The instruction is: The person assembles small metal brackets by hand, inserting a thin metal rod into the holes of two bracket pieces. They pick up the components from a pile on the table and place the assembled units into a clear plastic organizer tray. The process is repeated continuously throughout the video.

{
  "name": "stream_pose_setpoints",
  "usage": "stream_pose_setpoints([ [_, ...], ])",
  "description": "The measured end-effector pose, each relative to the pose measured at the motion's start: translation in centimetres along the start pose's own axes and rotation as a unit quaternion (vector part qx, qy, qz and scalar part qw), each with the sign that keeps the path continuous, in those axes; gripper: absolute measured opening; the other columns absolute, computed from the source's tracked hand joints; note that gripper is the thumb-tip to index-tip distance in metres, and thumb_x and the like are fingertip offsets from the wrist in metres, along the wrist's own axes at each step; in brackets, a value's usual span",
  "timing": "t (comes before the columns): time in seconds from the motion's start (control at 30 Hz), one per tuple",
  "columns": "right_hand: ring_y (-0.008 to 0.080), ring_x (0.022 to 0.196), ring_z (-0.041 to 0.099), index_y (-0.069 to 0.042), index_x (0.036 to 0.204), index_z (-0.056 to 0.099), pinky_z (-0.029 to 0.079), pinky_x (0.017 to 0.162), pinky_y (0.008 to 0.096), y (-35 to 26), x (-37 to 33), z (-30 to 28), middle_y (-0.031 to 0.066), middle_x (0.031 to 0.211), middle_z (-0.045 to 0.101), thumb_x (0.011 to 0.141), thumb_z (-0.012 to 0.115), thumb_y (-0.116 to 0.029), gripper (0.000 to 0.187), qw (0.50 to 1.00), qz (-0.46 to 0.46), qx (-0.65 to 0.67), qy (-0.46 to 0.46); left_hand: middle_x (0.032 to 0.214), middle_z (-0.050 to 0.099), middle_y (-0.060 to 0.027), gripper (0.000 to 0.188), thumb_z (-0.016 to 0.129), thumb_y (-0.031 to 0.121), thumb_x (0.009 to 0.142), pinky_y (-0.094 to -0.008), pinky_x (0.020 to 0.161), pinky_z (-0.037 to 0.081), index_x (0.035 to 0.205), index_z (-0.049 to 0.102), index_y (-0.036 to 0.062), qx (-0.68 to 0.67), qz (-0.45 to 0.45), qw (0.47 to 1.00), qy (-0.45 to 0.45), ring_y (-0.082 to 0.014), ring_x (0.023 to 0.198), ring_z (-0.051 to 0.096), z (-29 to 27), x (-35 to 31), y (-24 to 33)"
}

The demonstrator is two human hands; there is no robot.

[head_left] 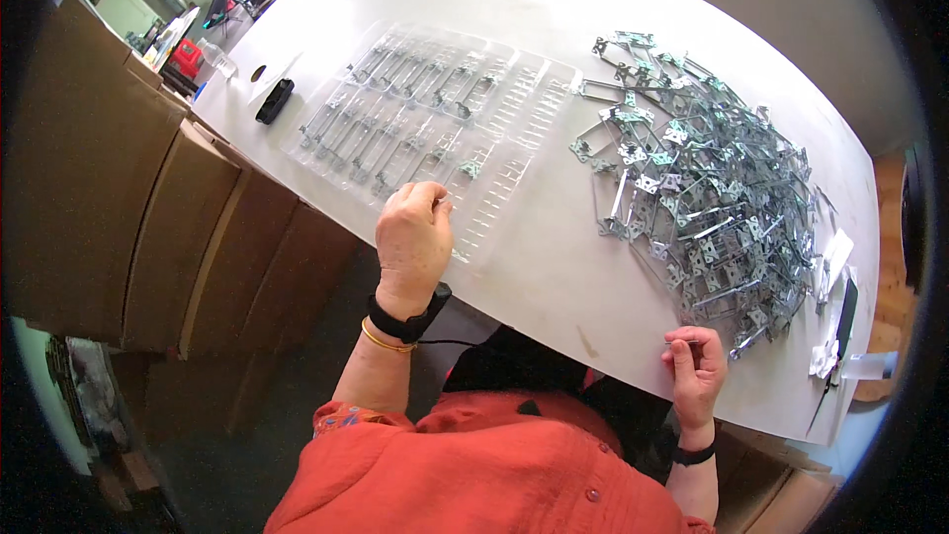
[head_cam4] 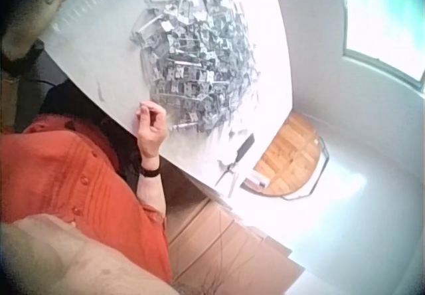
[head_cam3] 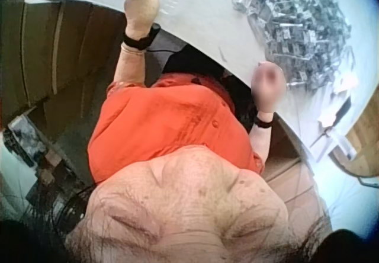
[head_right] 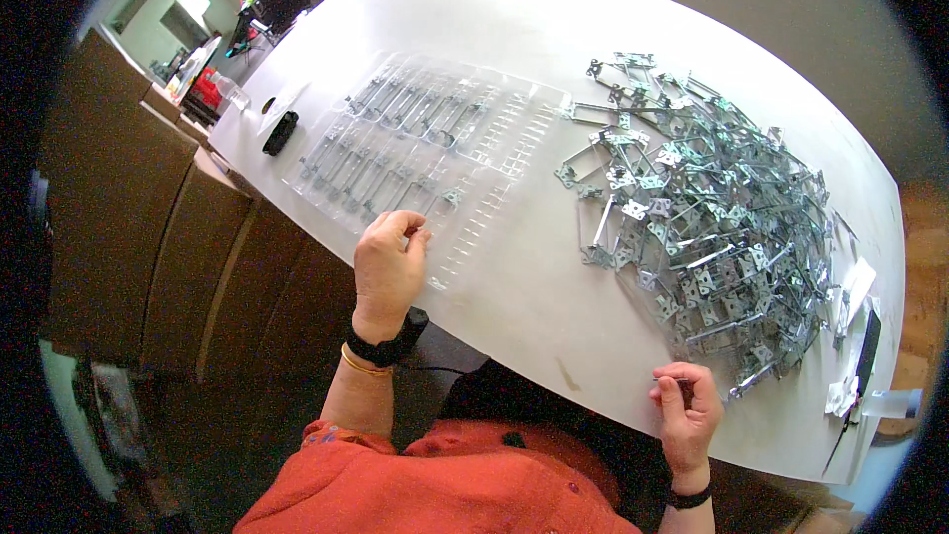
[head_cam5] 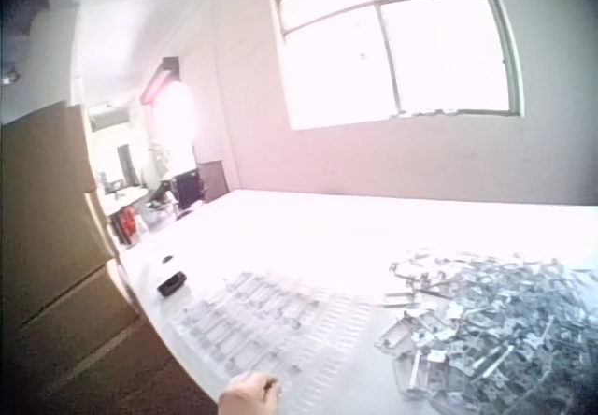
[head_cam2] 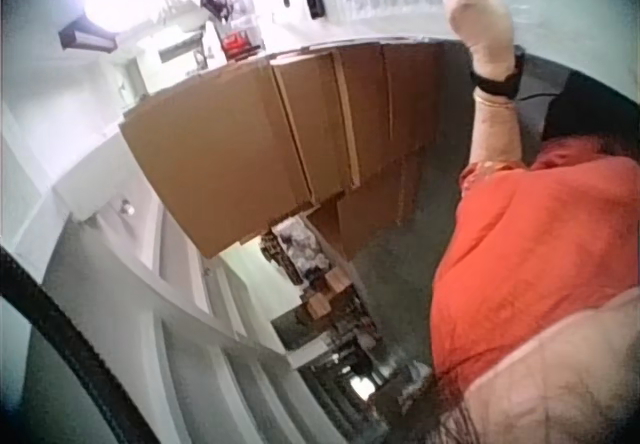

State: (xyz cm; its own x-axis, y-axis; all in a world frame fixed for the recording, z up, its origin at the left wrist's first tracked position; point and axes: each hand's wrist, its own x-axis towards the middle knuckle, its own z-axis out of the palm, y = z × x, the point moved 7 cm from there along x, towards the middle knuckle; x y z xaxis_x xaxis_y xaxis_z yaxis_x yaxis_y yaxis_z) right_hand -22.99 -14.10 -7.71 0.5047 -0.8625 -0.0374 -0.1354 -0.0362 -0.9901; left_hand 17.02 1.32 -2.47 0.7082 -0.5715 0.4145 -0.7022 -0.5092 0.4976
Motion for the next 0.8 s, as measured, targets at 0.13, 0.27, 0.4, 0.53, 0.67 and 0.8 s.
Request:
stream_pose_setpoints([
  [0.13, 0.0081, 0.082, 0.065, -0.005, 0.111, 0.065, 0.054, 0.075, 0.0237, 0.4, -0.2, -0.3, 0.0038, 0.107, 0.07, 0.105, 0.067, -0.006, 0.006, 1.0, 0.001, 0.008, 0.003, 0.096, 0.073, -0.017, 0.012, 0.075, 0.003, 0.087, -0.0436, 0.081, 0.056, 0.099, 0.074, 0.0009, -0.009, 0.006, 1.0, 0.004, -0.0365, 0.091, 0.071, 0.6, 0.1, 0.1],
  [0.27, 0.0061, 0.082, 0.064, -0.007, 0.112, 0.064, 0.054, 0.075, 0.022, -0.1, 0.1, 0.2, 0.0024, 0.11, 0.07, 0.107, 0.067, -0.011, 0.008, 1.0, -0.021, 0.001, -0.017, 0.097, 0.069, -0.0167, 0.012, 0.073, 0.001, 0.088, -0.0462, 0.08, 0.055, 0.1, 0.073, 0.002, -0.009, -0.001, 1.0, -0.001, -0.039, 0.09, 0.069, 0.4, 0.0, -0.2],
  [0.4, 0.0085, 0.083, 0.066, -0.004, 0.112, 0.066, 0.055, 0.076, 0.0242, -0.3, 0.1, 0.1, 0.0031, 0.104, 0.071, 0.105, 0.068, -0.007, 0.008, 0.999, -0.029, 0.012, -0.014, 0.102, 0.066, -0.0173, 0.01, 0.073, 0.002, 0.09, -0.0456, 0.08, 0.054, 0.099, 0.073, 0.0015, 0.018, 0.004, 1.0, 0.003, -0.039, 0.089, 0.068, 0.1, 0.0, 0.1],
  [0.53, 0.0082, 0.083, 0.066, -0.003, 0.111, 0.066, 0.055, 0.076, 0.024, -0.2, 0.1, 0.0, 0.0023, 0.101, 0.071, 0.105, 0.069, -0.007, 0.007, 0.999, -0.036, 0.016, -0.016, 0.101, 0.067, -0.0174, 0.007, 0.073, 0.004, 0.092, -0.0456, 0.081, 0.054, 0.099, 0.073, 0.0018, 0.025, 0.026, 0.999, 0.018, -0.039, 0.091, 0.068, -0.7, -0.3, 2.0],
  [0.67, 0.0081, 0.083, 0.066, -0.004, 0.111, 0.067, 0.055, 0.075, 0.0241, -0.5, 0.0, 0.1, 0.0019, 0.1, 0.071, 0.105, 0.069, -0.007, 0.008, 0.999, -0.042, 0.02, -0.02, 0.099, 0.067, -0.0175, 0.006, 0.072, 0.006, 0.094, -0.0459, 0.081, 0.054, 0.098, 0.073, 0.0016, -0.047, 0.032, 0.998, -0.04, -0.0391, 0.091, 0.068, -0.1, -1.1, 5.4],
  [0.8, 0.0084, 0.081, 0.066, -0.004, 0.11, 0.067, 0.055, 0.074, 0.0245, -0.4, 0.1, 0.2, 0.0021, 0.097, 0.071, 0.104, 0.07, -0.007, 0.008, 0.998, -0.063, 0.009, -0.025, 0.096, 0.069, -0.0135, 0.009, 0.074, 0.008, 0.096, -0.0352, 0.066, 0.053, 0.098, 0.074, 0.0001, -0.115, 0.115, 0.981, -0.105, -0.0216, 0.069, 0.064, 2.3, -2.5, 10.3],
])
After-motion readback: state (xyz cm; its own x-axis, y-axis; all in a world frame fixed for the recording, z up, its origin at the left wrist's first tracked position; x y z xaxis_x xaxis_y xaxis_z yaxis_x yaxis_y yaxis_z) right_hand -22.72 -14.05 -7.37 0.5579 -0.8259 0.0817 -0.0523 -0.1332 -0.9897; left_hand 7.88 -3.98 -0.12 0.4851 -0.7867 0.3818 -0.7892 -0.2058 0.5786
